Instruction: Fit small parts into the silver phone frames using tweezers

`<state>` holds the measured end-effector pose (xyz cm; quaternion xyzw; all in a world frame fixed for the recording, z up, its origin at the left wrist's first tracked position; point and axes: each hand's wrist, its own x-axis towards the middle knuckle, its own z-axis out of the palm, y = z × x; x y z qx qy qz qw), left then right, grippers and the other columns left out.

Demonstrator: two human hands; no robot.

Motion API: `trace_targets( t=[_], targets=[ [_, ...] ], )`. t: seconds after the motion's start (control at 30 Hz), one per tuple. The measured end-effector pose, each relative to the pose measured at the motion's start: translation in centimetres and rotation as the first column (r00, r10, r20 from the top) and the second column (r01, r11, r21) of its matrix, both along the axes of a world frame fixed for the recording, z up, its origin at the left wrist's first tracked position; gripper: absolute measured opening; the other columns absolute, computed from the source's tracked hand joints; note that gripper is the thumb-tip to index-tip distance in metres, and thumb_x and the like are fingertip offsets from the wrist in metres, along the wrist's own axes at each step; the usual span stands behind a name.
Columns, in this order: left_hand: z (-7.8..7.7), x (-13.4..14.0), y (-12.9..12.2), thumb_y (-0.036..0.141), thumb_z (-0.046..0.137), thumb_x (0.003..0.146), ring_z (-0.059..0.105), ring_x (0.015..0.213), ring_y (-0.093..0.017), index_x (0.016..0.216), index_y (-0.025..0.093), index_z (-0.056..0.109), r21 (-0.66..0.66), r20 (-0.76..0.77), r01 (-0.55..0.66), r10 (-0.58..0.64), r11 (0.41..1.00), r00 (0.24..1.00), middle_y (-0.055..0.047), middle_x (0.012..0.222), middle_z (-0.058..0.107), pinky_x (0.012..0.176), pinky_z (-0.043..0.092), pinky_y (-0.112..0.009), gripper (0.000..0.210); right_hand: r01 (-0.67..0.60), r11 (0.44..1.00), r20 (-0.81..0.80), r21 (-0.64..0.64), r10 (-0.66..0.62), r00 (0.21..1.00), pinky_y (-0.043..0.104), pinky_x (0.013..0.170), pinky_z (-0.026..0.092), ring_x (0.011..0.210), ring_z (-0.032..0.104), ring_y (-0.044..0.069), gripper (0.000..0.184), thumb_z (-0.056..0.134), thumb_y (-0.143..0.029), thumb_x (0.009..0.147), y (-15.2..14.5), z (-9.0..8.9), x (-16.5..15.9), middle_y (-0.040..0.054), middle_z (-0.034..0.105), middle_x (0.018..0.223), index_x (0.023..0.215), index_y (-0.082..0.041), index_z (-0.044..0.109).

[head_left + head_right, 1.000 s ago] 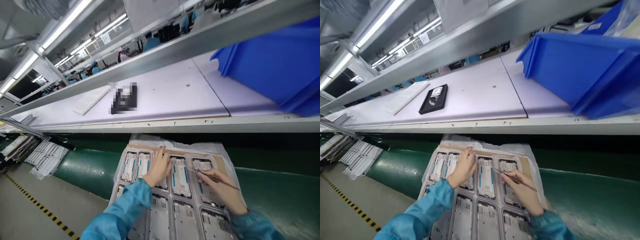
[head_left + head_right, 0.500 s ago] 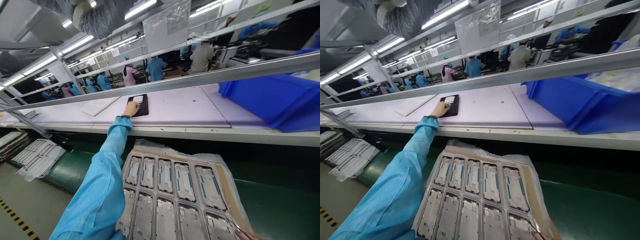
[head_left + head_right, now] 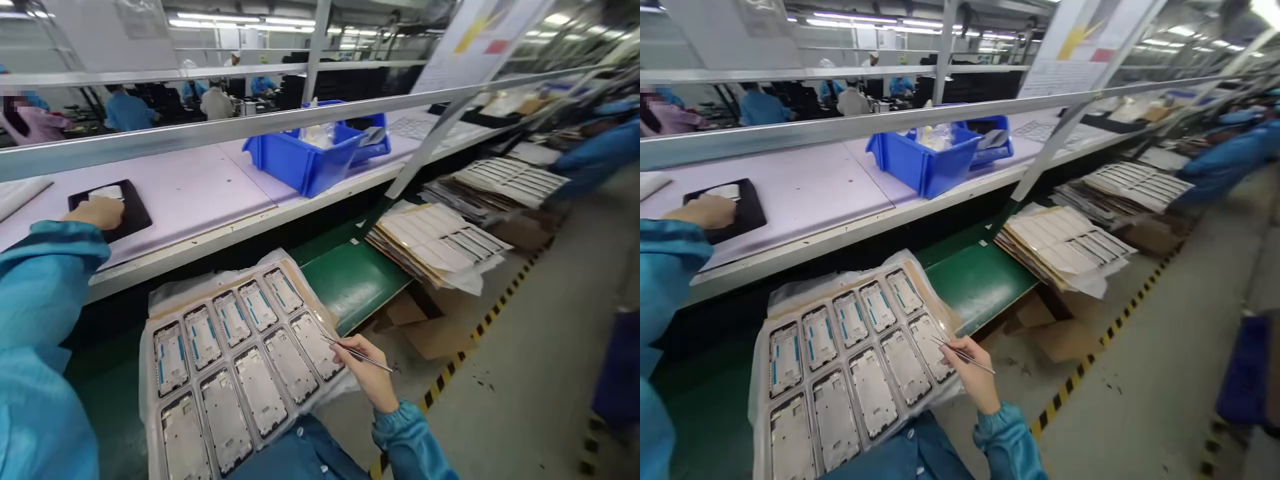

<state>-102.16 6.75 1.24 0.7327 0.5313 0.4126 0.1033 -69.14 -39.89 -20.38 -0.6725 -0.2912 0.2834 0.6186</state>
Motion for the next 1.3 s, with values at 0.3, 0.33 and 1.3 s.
trace_targets(
  t=[0.3, 0.33, 1.3],
  targets=[
    [0.9, -3.0, 1.9, -0.011, 0.045, 0.084, 0.054, 0.122, -0.017, 0.058, 0.019, 0.03, -0.044, -0.341, -0.213, 0.186, 0.976, 0.922, 0.002, 0.073, 0.051, 0.119, 0.029, -0.051, 0.043, 0.124, 0.992, 0.02, 0.018, -0.125, 0.992, 0.032, 0.05, 0.057, 0.05, 0.065, 0.021, 0.043, 0.087, -0.06, 0.066, -3.2, -1.6, -2.2, 0.0056, 0.069, 0.055, 0.068, -0.02, 0.071],
    [0.9, -3.2, 1.8, -0.01, 0.043, 0.084, 0.055, 0.118, -0.016, 0.059, 0.019, 0.033, -0.024, -0.364, -0.221, 0.197, 0.975, 0.91, 0.003, 0.072, 0.049, 0.118, 0.03, -0.049, 0.04, 0.12, 0.993, 0.015, 0.016, -0.121, 0.993, 0.032, 0.049, 0.057, 0.05, 0.065, 0.021, 0.044, 0.087, -0.06, 0.066, -3.3, -1.7, -2.6, 0.0056, 0.068, 0.055, 0.068, -0.02, 0.07],
    [-9.1, 2.4, -39.7, 0.038, 0.086, 0.079, 0.074, 0.064, -0.017, 0.086, 0.023, 0.075, -0.076, 0.935, 0.402, -0.075, 0.912, 0.346, -0.002, 0.075, 0.077, 0.062, 0.064, -0.028, 0.019, -0.799, 0.479, 0.759, 0.364, 0.345, 0.552, 0.027, 0.068, 0.067, 0.078, 0.079, 0.02, 0.04, 0.075, -0.009, 0.088, 3.6, 16.0, -11.9, 0.0035, 0.081, 0.097, 0.123, -0.03, 0.072]
  ],
)
